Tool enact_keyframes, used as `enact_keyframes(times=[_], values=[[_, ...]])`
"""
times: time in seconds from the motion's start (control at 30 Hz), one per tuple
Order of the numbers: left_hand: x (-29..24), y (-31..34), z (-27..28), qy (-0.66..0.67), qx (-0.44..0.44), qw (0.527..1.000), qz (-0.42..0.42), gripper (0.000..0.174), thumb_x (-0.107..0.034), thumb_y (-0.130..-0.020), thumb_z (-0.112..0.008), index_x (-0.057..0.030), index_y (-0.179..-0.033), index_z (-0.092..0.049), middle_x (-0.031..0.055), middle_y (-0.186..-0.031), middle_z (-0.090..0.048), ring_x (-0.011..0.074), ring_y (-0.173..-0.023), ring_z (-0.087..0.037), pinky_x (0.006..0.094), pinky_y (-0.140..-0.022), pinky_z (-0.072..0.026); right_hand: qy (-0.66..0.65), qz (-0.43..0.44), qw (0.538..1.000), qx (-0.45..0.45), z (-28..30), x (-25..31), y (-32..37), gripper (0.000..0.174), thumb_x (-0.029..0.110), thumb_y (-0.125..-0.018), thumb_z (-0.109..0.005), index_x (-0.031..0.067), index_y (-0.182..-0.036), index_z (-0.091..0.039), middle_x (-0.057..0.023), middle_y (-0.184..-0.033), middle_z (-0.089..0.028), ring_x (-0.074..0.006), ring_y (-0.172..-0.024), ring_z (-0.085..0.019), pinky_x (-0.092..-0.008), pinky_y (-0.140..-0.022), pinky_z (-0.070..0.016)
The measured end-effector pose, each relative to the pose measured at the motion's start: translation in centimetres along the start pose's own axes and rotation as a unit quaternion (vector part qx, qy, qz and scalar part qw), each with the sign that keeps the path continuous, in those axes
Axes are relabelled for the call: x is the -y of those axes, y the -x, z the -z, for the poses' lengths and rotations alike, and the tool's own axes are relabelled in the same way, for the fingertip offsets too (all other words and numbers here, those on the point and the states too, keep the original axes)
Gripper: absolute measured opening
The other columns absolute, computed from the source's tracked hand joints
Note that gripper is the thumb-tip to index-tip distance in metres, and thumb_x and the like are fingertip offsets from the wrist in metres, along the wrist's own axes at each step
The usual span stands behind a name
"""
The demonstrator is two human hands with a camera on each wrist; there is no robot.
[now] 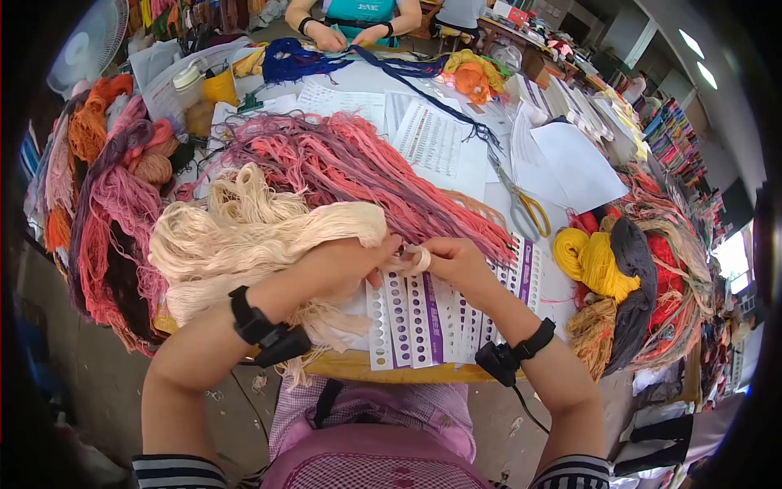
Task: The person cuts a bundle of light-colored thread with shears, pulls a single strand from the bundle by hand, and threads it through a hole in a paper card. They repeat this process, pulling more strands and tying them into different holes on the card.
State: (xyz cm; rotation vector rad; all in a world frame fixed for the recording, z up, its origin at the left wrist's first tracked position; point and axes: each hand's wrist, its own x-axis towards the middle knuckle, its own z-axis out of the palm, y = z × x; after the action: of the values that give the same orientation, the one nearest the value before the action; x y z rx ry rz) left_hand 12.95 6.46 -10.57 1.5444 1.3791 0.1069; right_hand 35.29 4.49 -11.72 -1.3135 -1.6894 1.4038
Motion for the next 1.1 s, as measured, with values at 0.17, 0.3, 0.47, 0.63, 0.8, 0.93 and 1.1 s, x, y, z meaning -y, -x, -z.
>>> enact_keyframes(times=[0.17, 0.3, 0.47, 0.63, 0.8, 0.93, 1.1], values=[[-1.6, 1.6, 0.9, 0.054, 0.053, 0.992, -0.097, 0.06, -0.064, -0.088, -0.044, -0.0079, -0.075, -0.063, 0.0041, -0.069, -0.057, 0.0154, -0.059, -0.053, 0.0292, -0.06, -0.0436, -0.006, 0.009, 1.0, -0.02, -0.6, -0.8, -0.5, 0.027, 0.021, -0.08, -0.073, 0.0032, -0.1, -0.07, -0.0019, -0.085, -0.063, -0.0078, -0.076, -0.055, -0.0233, -0.068, -0.0436], [-1.2, 1.5, 0.8, 0.132, 0.035, 0.968, -0.21, 0.019, -0.025, -0.09, -0.063, -0.0101, -0.099, -0.055, 0.0004, -0.066, -0.053, 0.0086, -0.053, -0.052, 0.0249, -0.048, -0.0419, 0.099, 0.073, 0.992, -0.011, -1.0, -1.8, -0.7, 0.021, 0.011, -0.077, -0.074, 0.0043, -0.095, -0.067, 0.0007, -0.084, -0.057, -0.0074, -0.076, -0.052, -0.0234, -0.067, -0.0429], [0.0, 0.1, -0.2, 0.072, 0.02, 0.984, -0.165, 0.017, -0.025, -0.089, -0.061, -0.0096, -0.093, -0.057, 0.0002, -0.067, -0.054, 0.0084, -0.052, -0.051, 0.0264, -0.047, -0.0415, -0.006, 0.123, 0.991, 0.051, 0.1, -1.7, -0.2, 0.016, 0.007, -0.083, -0.069, 0.0067, -0.097, -0.061, 0.0054, -0.089, -0.054, -0.0044, -0.075, -0.051, -0.0211, -0.064, -0.0427], [-1.2, 0.4, -0.4, -0.029, -0.014, 0.997, -0.071, 0.012, -0.02, -0.089, -0.061, -0.0096, -0.089, -0.057, 0.002, -0.067, -0.055, 0.0103, -0.054, -0.054, 0.0289, -0.05, -0.0436, -0.06, -0.013, 0.996, 0.065, 0.2, -0.6, 0.3, 0.011, 0.015, -0.089, -0.064, 0.0103, -0.093, -0.055, 0.0053, -0.08, -0.049, -0.0024, -0.07, -0.045, -0.0193, -0.061, -0.0393], [1.4, -1.0, -1.1, -0.24, -0.209, 0.878, -0.356, 0.019, -0.028, -0.086, -0.061, -0.009, -0.087, -0.06, 0.0105, -0.073, -0.058, 0.029, -0.069, -0.058, 0.0415, -0.064, -0.0459, -0.016, 0.065, 0.997, 0.028, -1.4, -1.2, -0.4, 0.01, 0.015, -0.088, -0.064, 0.0108, -0.095, -0.059, 0.0032, -0.089, -0.058, -0.0062, -0.077, -0.054, -0.0238, -0.066, -0.0442], [2.1, -0.9, -0.5, -0.277, -0.264, 0.829, -0.408, 0.022, -0.029, -0.081, -0.062, -0.0074, -0.084, -0.061, 0.0133, -0.075, -0.059, 0.0339, -0.074, -0.058, 0.0443, -0.067, -0.0455, 0.103, 0.08, 0.991, 0.026, -1.7, -0.9, -0.3, 0.015, 0.017, -0.085, -0.065, 0.0152, -0.099, -0.062, -0.0007, -0.101, -0.064, -0.0137, -0.089, -0.062, -0.0279, -0.075, -0.0472], [2.6, -0.1, 3.3, -0.354, -0.263, 0.868, -0.228, 0.017, -0.024, -0.07, -0.063, -0.0074, -0.075, -0.06, 0.0144, -0.075, -0.059, 0.0338, -0.075, -0.058, 0.0432, -0.068, -0.0451, 0.265, 0.037, 0.963, -0.025, -1.9, -0.1, 0.2, 0.02, 0.014, -0.078, -0.071, 0.0133, -0.096, -0.062, -0.0016, -0.089, -0.052, -0.0116, -0.082, -0.053, -0.026, -0.071, -0.0435]])
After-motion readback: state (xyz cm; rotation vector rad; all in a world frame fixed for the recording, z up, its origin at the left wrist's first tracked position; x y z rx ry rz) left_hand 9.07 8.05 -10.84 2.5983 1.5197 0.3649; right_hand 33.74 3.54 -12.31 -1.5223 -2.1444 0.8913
